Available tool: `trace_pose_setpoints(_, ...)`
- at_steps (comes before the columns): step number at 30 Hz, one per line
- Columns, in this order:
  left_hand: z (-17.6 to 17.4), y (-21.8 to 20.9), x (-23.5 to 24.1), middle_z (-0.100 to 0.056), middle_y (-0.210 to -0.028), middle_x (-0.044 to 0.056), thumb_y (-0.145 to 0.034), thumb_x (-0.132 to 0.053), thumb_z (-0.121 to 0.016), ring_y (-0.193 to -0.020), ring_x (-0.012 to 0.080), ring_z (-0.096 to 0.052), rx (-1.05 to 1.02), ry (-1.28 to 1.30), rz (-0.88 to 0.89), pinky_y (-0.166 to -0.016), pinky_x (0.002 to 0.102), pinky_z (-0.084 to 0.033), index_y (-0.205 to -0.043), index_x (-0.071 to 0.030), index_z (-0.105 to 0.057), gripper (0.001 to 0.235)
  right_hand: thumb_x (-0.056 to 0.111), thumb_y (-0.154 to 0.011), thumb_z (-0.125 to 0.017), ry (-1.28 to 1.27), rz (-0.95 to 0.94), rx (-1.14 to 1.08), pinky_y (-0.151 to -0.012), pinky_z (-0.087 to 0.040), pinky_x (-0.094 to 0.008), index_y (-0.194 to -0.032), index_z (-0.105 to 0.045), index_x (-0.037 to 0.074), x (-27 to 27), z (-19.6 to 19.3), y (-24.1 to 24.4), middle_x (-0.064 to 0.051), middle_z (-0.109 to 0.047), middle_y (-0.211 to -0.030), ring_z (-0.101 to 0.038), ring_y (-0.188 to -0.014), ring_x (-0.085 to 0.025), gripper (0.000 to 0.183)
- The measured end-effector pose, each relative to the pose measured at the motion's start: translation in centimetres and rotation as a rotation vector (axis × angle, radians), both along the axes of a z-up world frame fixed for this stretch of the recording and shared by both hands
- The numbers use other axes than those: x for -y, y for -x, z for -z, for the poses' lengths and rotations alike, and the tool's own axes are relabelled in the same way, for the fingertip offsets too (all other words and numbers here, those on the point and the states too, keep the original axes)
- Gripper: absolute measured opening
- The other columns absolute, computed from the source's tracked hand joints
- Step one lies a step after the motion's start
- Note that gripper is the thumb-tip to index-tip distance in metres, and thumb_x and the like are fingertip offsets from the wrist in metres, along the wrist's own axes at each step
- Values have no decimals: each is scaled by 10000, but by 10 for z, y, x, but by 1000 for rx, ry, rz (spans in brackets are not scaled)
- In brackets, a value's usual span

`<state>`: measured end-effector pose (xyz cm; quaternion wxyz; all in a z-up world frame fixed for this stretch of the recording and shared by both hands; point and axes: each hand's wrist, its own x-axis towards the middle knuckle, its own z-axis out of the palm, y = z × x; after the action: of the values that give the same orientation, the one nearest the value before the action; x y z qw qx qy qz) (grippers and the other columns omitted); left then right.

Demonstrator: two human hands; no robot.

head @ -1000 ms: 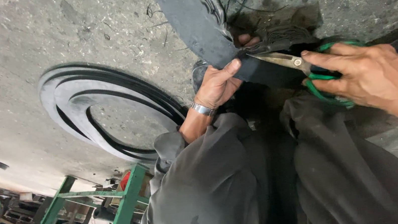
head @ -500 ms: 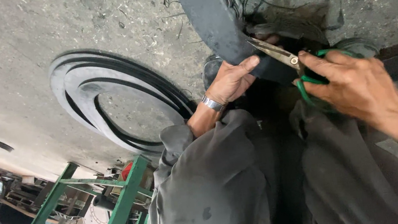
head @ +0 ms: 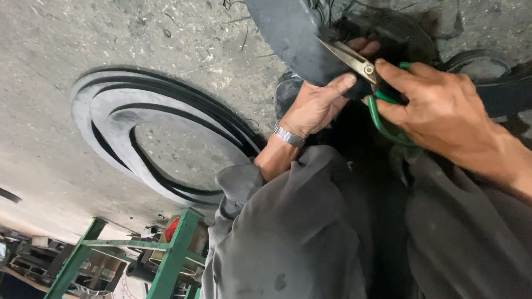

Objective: The person cuts out circular rubber gaskets from a larger sheet and sorts them into a pile or container.

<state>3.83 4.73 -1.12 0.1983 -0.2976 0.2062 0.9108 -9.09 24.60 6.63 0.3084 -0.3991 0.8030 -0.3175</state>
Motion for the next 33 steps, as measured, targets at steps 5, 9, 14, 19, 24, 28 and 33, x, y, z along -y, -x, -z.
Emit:
trace_pose_setpoints(5,6,-1,-5,-483,-1567,152,-1082,-37,-645,-1454,229,-473,-17,71,17,-1269,393,-400,-1635,-40,-344,630,258,-922,-808,-97,91,25,-536,-543,-383,-1286,-722,-74,18,6,-6,-152,-646,-799,-631,-630,-245,501)
trace_pose_setpoints(9,26,-17,-9,-518,-1537,132,-1092,-40,-629,-1428,197,-497,-78,231,72,-1262,370,-420,-1622,-43,-361,594,265,-938,-793,-36,29,-141,-556,-537,-392,-1249,-724,-19,21,16,-7,-129,-642,-840,-636,-680,-259,427)
trace_pose_setpoints(14,48,-42,-9,-593,-1066,123,-1148,-103,-640,-929,128,-496,69,710,584,-866,320,-512,-1310,62,-643,232,273,-976,-751,-109,48,-68,-635,-563,-424,-1373,-694,7,28,26,-3,-138,-669,-876,-674,-735,-300,481)
trace_pose_setpoints(19,31,-34,0,-565,-1179,110,-1035,-85,-715,-1027,153,-503,55,641,341,-890,317,-452,-1307,34,-555,337,339,-946,-757,-66,191,118,-662,-580,-415,-1374,-688,37,9,25,6,-198,-720,-1108,-716,-824,-307,528)
trace_pose_setpoints(24,19,-7,38,-546,-1272,206,-1017,-56,-734,-1133,334,-510,231,272,-187,-937,494,-402,-1286,43,-507,366,330,-876,-787,-134,-131,-34,-676,-611,-366,-1193,-746,163,-35,-2,10,-147,-763,-1192,-748,-816,-243,361)
trace_pose_setpoints(28,-3,34,82,-590,-1405,175,-1012,-336,-634,-1333,340,-556,123,93,-326,-1131,538,-466,-1424,-22,-509,533,315,-965,-685,-485,438,392,-676,-553,-294,-1334,-657,90,-133,32,-44,-93,-713,-990,-688,-802,-173,433)
trace_pose_setpoints(33,31,56,119,-619,-1384,187,-1053,-447,-614,-1309,339,-598,27,114,-224,-1128,555,-504,-1418,-5,-530,580,372,-1235,-400,-428,1091,576,-591,-452,-358,-1295,-599,80,-339,179,-184,-77,-581,-899,-537,-724,-180,359)
